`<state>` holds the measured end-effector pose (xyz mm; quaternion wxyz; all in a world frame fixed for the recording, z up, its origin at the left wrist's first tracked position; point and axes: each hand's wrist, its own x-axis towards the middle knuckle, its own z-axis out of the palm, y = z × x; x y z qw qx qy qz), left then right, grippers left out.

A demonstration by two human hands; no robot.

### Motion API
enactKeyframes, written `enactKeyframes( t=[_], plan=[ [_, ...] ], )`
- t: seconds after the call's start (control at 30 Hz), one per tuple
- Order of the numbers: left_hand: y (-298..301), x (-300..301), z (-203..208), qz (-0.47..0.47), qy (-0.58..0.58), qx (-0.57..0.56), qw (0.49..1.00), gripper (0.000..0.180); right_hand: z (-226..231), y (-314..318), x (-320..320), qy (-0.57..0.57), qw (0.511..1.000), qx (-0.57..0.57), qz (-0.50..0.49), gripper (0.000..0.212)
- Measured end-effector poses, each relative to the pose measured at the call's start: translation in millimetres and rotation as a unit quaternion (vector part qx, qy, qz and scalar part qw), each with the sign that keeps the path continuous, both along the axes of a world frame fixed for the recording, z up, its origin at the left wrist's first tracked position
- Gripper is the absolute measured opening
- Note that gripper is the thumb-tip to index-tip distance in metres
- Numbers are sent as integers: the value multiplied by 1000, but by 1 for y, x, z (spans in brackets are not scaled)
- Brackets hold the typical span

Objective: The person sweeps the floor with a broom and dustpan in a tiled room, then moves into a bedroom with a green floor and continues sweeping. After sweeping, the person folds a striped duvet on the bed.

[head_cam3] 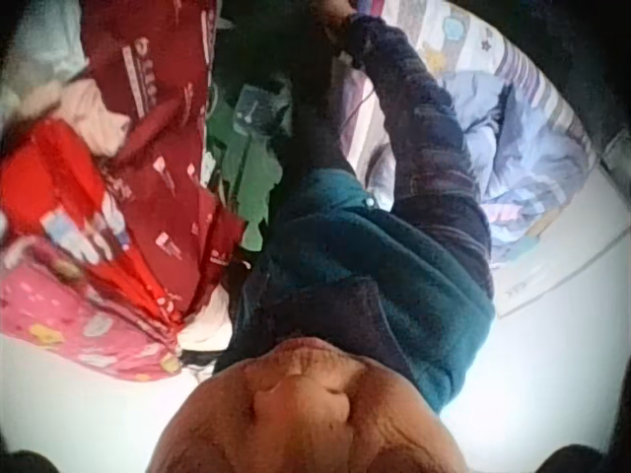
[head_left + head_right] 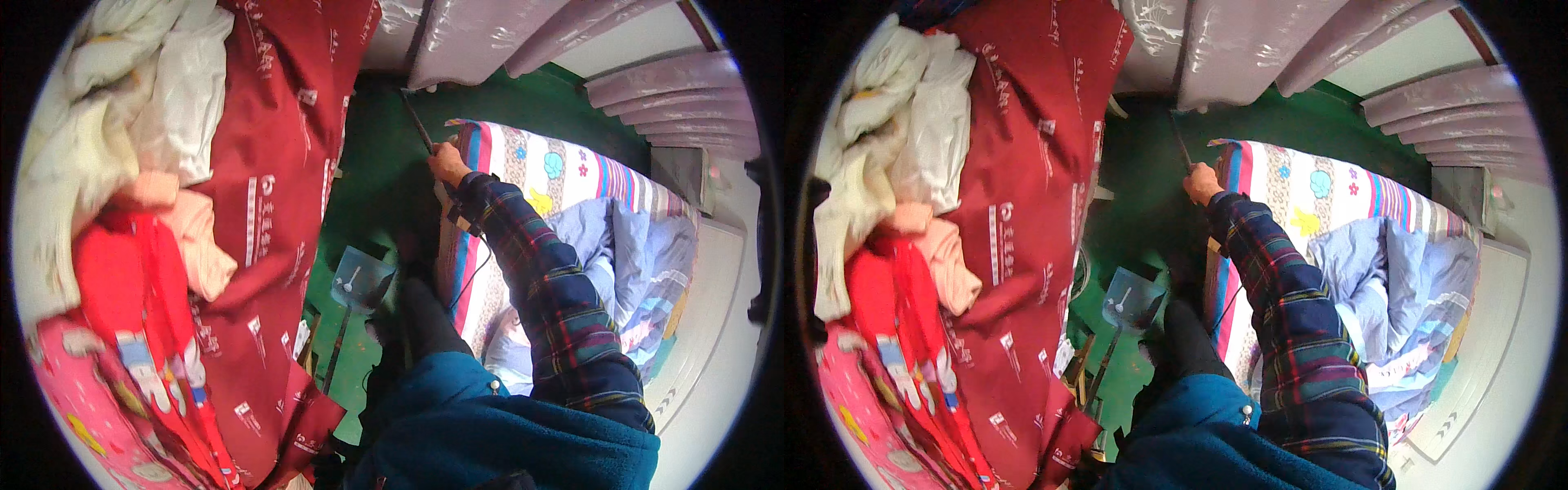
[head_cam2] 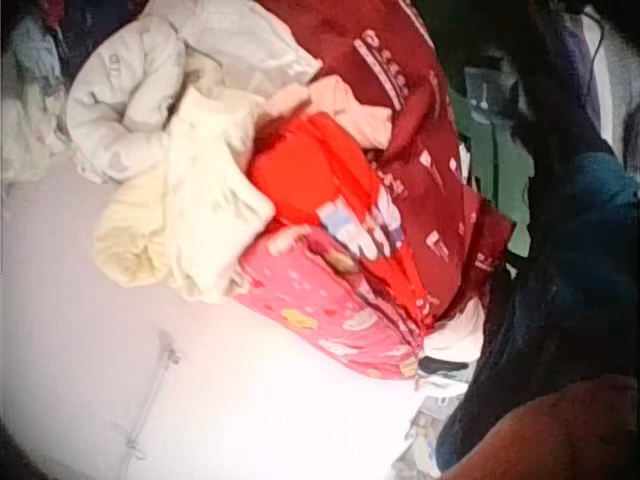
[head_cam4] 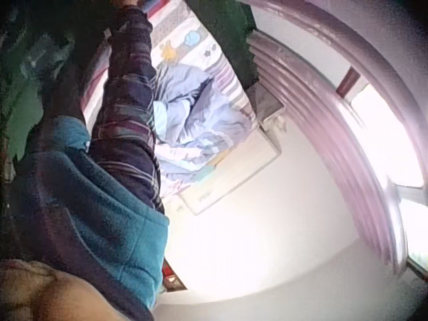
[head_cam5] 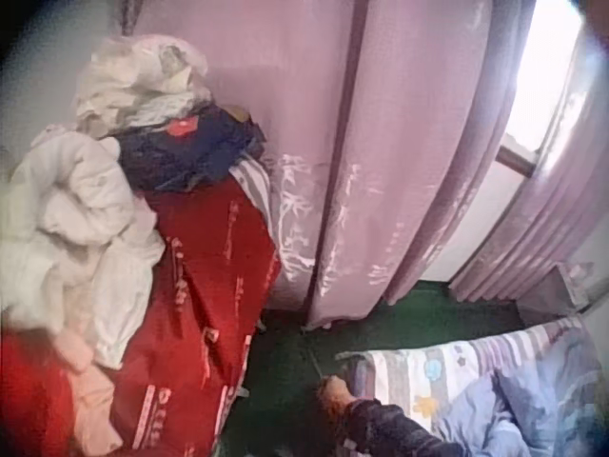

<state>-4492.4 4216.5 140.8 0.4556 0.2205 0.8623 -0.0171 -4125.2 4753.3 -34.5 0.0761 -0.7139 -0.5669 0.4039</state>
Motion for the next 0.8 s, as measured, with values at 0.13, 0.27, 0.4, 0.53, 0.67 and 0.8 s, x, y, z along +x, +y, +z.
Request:
enactKeyframes(
  t=[0.13, 0.27, 0.4, 0.53, 0.67, 0.8],
  plan=[
    [26, 11, -4, 35, -11, -24, 999, 45, -28, 44, 4, -13, 1000, -11, 10, 24],
    [40, 18, 2, 70, -25, -53, 996, 45, -43, 54, -2, -17, 999, -25, 14, 27],
    [68, 31, 17, 74, -42, 42, 996, 37, -37, 21, 0, -9, 997, -76, 9, 27],
    [107, 47, 15, 34, 2, 116, 993, 28, -24, -32, 6, -20, 995, -102, 9, 26],
    [130, 42, -10, 77, -65, 173, 980, 26, -10, -96, 6, -48, 994, -72, 69, 28],
    [132, 27, -24, 121, -137, 251, 950, 24, 26, -140, 19, -12, 988, -100, 115, 29]
  ],
)
